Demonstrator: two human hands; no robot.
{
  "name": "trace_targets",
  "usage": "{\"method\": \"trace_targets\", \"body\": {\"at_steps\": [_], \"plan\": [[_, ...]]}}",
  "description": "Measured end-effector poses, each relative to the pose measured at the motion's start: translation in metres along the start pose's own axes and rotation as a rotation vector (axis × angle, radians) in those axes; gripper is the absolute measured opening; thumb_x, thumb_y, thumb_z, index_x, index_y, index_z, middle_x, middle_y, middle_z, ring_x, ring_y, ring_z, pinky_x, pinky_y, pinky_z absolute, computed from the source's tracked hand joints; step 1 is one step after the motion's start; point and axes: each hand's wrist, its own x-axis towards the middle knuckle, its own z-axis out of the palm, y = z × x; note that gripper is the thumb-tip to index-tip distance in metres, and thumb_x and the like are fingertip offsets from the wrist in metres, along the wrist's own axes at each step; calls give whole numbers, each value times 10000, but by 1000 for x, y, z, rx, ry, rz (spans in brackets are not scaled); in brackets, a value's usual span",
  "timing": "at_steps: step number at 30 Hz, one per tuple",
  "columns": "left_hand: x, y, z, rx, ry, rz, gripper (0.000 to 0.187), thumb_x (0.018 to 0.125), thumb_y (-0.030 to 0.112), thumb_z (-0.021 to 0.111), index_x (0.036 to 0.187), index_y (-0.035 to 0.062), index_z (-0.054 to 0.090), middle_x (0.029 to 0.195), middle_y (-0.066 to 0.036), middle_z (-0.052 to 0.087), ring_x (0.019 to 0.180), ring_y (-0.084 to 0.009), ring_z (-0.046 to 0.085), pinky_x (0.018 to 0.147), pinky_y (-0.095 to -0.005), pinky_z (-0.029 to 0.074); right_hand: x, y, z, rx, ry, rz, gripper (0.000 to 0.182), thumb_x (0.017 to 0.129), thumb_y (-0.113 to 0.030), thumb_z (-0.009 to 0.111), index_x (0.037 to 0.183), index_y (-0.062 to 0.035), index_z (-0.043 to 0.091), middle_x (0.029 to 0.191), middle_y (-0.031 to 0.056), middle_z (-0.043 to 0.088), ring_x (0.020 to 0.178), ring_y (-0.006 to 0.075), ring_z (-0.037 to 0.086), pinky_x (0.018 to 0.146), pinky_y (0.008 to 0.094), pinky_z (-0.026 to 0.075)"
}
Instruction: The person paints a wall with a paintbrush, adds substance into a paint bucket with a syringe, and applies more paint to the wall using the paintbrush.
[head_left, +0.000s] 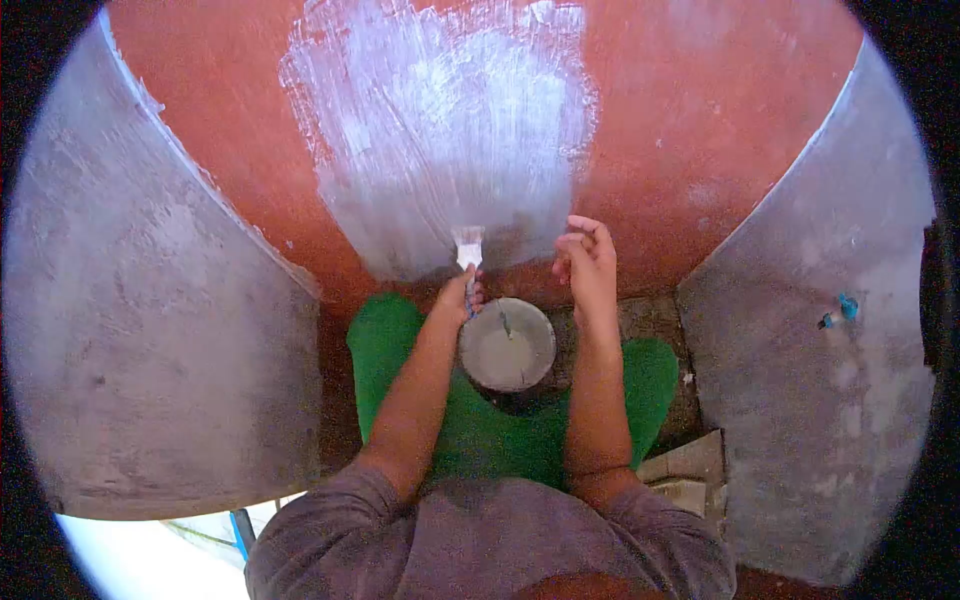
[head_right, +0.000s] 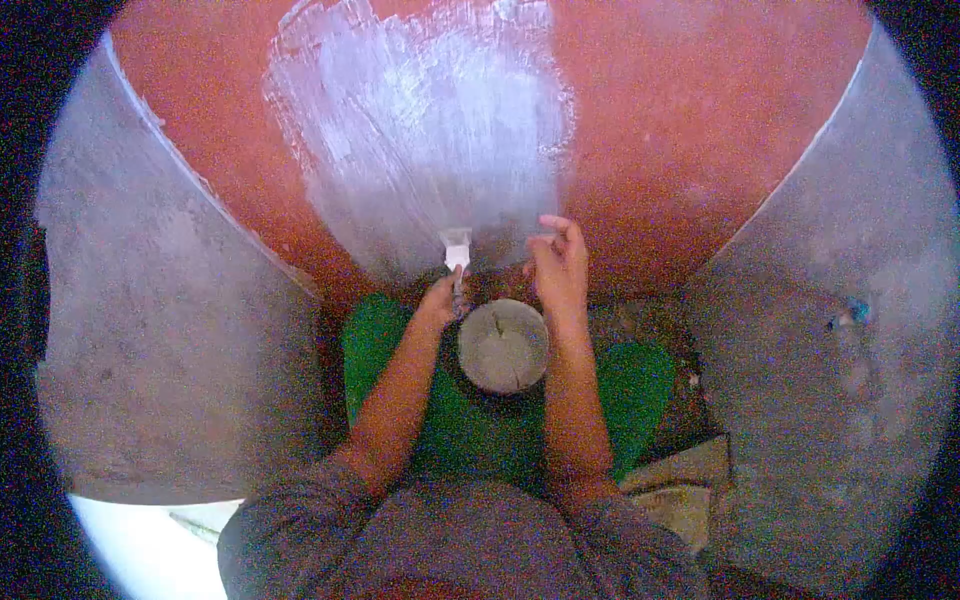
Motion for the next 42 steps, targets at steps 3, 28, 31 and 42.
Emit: {"method": "trace_targets", "body": {"at_steps": [3, 28, 31, 42], "plan": [[24, -21, -38, -43, 20, -136, 234, 919, 345, 515, 878, 116, 541, 607, 0, 460, 428, -127, 366, 387, -299, 295, 2, 8, 0, 30, -4, 11, 265, 841, -77, 544, 1105, -58, 524, 783, 16, 581, 550, 88, 511, 458, 222, 380], [-248, 195, 167, 256, -38, 938, 290, 940, 273, 493, 1039, 22, 601, 536, 0, 479, 344, -97, 405, 311, -225, 305, 1, 27, 31, -157, -214, 6, 116, 869, -116, 581, 964, -55, 609, 787, 9, 599, 715, 103, 545, 572, 247, 455], [-247, 200, 170, 258, -62, 998, 301, 943, 270, 484, 1059, 15, 595, 523, 0, 475, 340, -97, 402, 312, -228, 307, 8, 44, 32, -217, -213, -72, 113, 870, -129, 588, 949, -53, 614, 792, 17, 605, 709, 106, 547, 568, 253, 455], [-30, -8, -15, 336, 410, 509, 252, 908, 274, 492, 837, 45, 569, 512, -38, 473, 355, -151, 430, 320, -315, 339, 5, 34, 30, -179, -231, 40, 78, 875, -86, 571, 932, -46, 606, 663, 2, 554, 539, 72, 496, 485, 224, 399]]}}
